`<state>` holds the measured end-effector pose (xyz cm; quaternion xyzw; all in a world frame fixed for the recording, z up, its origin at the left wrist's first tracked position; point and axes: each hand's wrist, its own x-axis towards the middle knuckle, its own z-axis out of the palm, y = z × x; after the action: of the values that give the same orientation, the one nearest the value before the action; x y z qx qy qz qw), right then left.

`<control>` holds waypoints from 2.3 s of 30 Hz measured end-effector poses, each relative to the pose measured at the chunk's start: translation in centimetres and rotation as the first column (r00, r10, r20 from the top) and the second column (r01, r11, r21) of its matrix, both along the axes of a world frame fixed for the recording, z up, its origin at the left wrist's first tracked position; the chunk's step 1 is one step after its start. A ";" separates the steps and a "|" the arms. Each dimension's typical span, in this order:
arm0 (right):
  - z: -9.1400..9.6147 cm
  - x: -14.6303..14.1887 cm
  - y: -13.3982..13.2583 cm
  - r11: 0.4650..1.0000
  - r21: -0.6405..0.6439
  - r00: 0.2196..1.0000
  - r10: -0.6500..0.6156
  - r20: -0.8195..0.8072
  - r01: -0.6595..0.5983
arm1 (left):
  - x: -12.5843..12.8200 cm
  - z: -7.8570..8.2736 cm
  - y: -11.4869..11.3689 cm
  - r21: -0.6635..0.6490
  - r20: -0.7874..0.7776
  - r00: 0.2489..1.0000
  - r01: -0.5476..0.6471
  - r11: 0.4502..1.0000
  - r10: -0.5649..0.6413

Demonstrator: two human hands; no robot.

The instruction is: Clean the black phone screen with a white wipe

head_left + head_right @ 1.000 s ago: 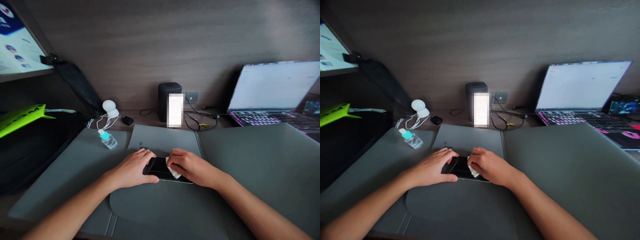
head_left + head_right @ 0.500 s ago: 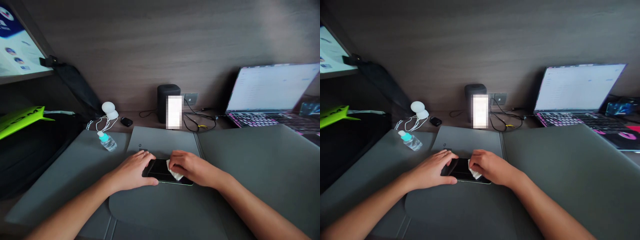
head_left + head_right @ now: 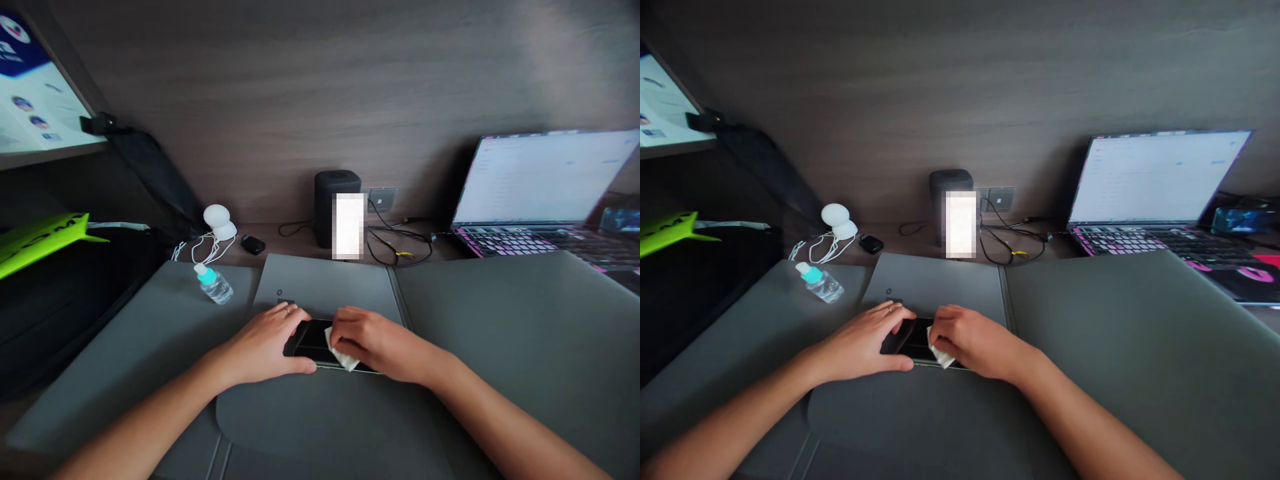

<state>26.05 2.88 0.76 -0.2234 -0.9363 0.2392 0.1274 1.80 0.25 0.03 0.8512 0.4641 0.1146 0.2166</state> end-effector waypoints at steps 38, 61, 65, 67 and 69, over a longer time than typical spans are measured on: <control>0.2 -0.3 -0.9 0.999 0.014 0.998 0.044 0.034 -0.045 | -0.1 -0.2 0.1 -0.001 -0.010 1.000 0.002 1.000 -0.002; 1.0 1.3 -0.5 0.998 -0.047 0.997 -0.026 0.073 0.030 | -0.3 -0.4 0.1 -0.002 -0.022 1.000 0.003 1.000 -0.003; 0.8 1.0 -0.6 1.000 -0.029 0.997 0.006 0.074 -0.003 | -0.2 -0.4 0.1 -0.003 -0.021 1.000 -0.004 1.000 0.004; 0.9 1.0 -0.7 0.999 -0.044 0.997 0.025 0.069 -0.022 | -0.2 -0.4 0.1 -0.010 -0.017 1.000 -0.005 1.000 0.005; 1.0 1.1 -0.7 0.999 -0.049 0.998 -0.002 0.070 0.006 | -0.1 -0.4 0.1 -0.018 -0.019 1.000 -0.004 1.000 0.003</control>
<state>27.16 2.21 1.72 -0.2366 -0.9335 0.2540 0.0894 1.65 0.35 -0.32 0.8495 0.4686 0.1026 0.2195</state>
